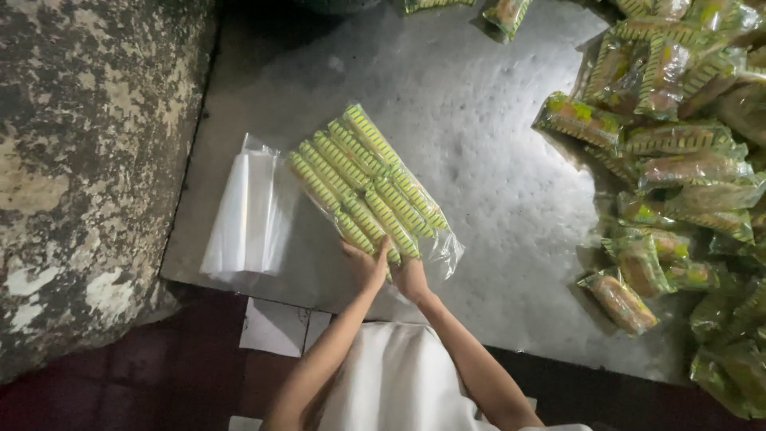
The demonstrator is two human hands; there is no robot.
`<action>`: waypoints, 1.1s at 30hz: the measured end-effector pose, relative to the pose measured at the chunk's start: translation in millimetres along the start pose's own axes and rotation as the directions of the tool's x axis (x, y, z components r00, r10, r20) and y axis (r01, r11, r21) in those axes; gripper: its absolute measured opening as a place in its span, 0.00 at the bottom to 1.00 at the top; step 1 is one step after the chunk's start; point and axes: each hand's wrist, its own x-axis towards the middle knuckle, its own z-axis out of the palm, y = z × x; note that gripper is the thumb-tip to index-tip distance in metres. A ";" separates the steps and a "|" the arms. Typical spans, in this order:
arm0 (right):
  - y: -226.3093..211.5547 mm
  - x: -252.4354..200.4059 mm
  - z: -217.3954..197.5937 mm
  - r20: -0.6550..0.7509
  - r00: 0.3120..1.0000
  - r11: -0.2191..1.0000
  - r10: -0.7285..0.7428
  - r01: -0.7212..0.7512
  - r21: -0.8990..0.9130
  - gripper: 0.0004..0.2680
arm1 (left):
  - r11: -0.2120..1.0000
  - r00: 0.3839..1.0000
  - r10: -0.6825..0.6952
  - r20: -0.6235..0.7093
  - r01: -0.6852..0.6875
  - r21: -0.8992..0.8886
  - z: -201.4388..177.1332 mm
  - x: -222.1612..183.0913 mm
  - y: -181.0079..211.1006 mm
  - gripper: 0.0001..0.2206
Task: Packing individual snack packages into larger plastic bags for distribution
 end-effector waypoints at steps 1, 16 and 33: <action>9.3 7.7 5.1 -0.017 1.000 1.000 0.024 -0.024 -0.019 0.11 | 0.999 0.998 0.048 -0.033 -0.048 -0.019 -3.3 -5.6 8.9 0.58; 100.7 -88.3 -26.0 -0.043 0.873 0.770 -0.485 0.450 0.452 0.17 | 0.906 0.960 0.047 0.277 0.075 -0.416 -54.5 -65.5 73.1 0.49; 164.5 -84.5 -29.6 0.205 0.961 0.220 0.184 -0.244 0.944 0.19 | 0.997 0.997 0.072 0.015 -0.072 0.018 54.5 5.7 -19.6 0.64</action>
